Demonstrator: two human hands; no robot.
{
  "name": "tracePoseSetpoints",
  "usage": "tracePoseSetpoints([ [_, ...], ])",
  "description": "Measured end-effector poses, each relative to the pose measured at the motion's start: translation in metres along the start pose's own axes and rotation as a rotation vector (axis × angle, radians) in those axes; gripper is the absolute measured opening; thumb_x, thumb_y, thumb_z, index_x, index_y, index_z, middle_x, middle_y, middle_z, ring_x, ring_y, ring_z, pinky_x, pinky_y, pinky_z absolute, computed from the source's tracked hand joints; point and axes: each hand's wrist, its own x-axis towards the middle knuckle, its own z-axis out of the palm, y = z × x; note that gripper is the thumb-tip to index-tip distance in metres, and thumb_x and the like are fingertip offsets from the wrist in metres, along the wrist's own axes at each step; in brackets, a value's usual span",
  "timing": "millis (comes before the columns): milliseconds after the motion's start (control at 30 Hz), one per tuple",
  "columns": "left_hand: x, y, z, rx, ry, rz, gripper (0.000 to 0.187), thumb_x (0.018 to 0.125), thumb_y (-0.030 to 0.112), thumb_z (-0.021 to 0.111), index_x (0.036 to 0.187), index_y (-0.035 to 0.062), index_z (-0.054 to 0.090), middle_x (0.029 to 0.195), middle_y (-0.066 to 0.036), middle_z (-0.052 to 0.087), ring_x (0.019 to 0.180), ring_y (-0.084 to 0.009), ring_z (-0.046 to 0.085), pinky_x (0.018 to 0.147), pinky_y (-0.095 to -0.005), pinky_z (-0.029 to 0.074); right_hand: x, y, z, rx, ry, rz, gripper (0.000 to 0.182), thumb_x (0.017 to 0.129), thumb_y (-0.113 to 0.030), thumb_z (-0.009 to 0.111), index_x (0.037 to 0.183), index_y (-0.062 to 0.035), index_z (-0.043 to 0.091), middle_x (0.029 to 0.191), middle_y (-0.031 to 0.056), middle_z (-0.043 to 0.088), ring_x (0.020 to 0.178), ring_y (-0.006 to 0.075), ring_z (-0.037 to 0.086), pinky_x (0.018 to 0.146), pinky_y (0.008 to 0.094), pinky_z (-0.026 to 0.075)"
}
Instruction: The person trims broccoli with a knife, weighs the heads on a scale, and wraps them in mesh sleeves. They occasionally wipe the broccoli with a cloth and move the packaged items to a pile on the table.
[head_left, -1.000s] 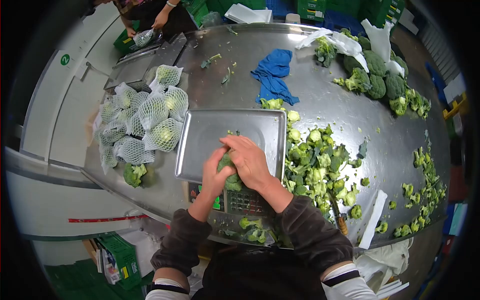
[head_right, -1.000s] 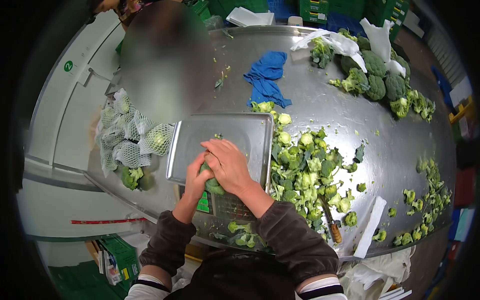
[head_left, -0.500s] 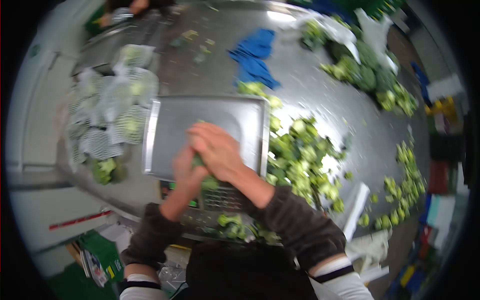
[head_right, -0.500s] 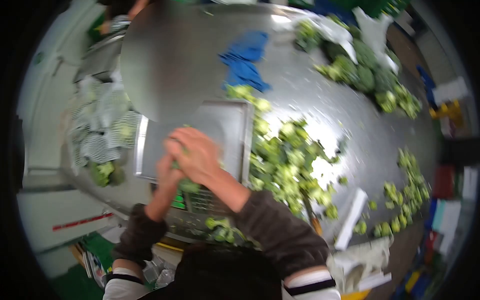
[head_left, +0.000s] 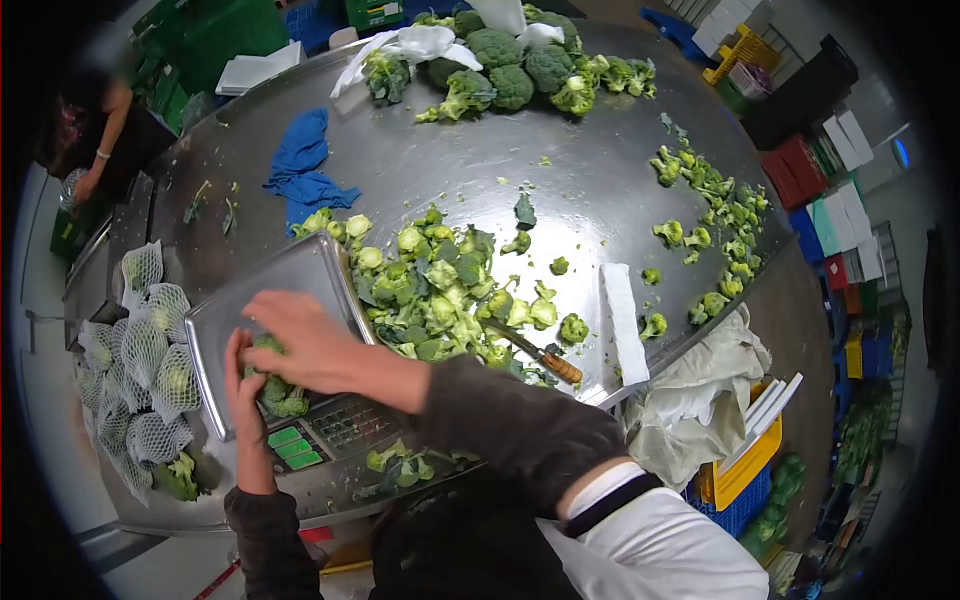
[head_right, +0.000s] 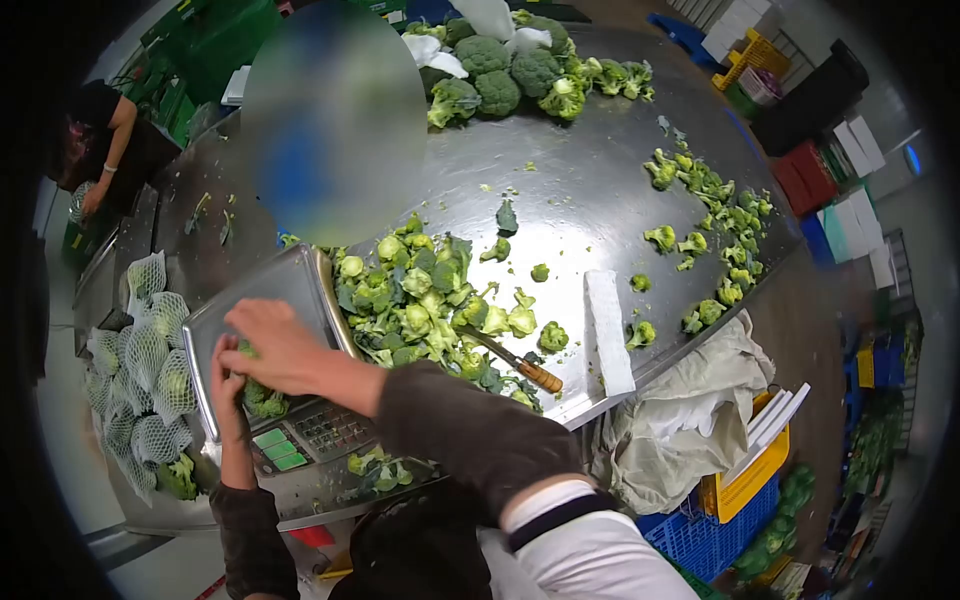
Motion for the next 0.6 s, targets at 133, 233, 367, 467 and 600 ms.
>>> tracePoseSetpoints([
  [133, -0.032, 0.033, 0.002, 0.144, 0.242, 0.215, 0.063, 0.077, 0.022, 0.051, 0.133, -0.0025, 0.037, 0.135, -0.018, 0.041, 0.127, -0.0287, 0.037, 0.106, -0.0394, 0.024, -0.098, 0.018, -0.115, -0.361, 0.431, 0.323, 0.051, 0.075, -0.021, 0.068, 0.118, -0.0017, 0.048, 0.125, 0.021, 0.045, 0.111, 0.0344, 0.048, 0.097, 0.0412, 0.036],
  [233, -0.067, 0.06, 0.03, 0.215, 0.345, 0.403, 0.057, 0.077, 0.02, 0.053, 0.128, -0.0027, 0.042, 0.132, -0.018, 0.044, 0.125, -0.0309, 0.039, 0.106, -0.0416, 0.027, -0.229, 0.069, -0.192, -1.051, 0.547, 0.66, 0.062, 0.068, -0.016, 0.071, 0.119, 0.0042, 0.043, 0.126, 0.0256, 0.041, 0.115, 0.0369, 0.042, 0.099, 0.0424, 0.034],
  [367, -0.082, 0.077, 0.088, 0.311, -0.075, 0.532, 0.045, 0.076, 0.017, 0.059, 0.116, -0.0016, 0.05, 0.121, -0.016, 0.053, 0.118, -0.0322, 0.046, 0.102, -0.0421, 0.032, -0.323, 0.069, -0.229, -1.349, 0.483, 0.981, 0.058, 0.068, -0.017, 0.072, 0.117, 0.0018, 0.048, 0.114, 0.0229, 0.052, 0.108, 0.0384, 0.049, 0.092, 0.0435, 0.04],
  [467, -0.078, 0.08, 0.138, 0.215, -0.395, 0.329, 0.041, 0.077, 0.013, 0.062, 0.114, -0.0014, 0.052, 0.116, -0.016, 0.056, 0.115, -0.0279, 0.049, 0.098, -0.0397, 0.038, -0.335, 0.069, -0.234, -1.27, 0.64, 0.827, 0.026, 0.08, -0.017, 0.062, 0.102, -0.0036, 0.06, 0.085, 0.0099, 0.064, 0.078, 0.0276, 0.062, 0.07, 0.0392, 0.048],
  [600, -0.074, 0.071, 0.192, -0.238, -0.498, -0.159, 0.037, 0.082, 0.01, 0.062, 0.115, -0.0027, 0.052, 0.114, -0.014, 0.057, 0.111, -0.0209, 0.051, 0.09, -0.0328, 0.043, -0.256, 0.008, -0.191, 0.036, 0.732, 0.854, 0.023, 0.085, -0.018, 0.058, 0.101, -0.0017, 0.059, 0.082, 0.0039, 0.063, 0.076, 0.0153, 0.061, 0.067, 0.0295, 0.048],
])
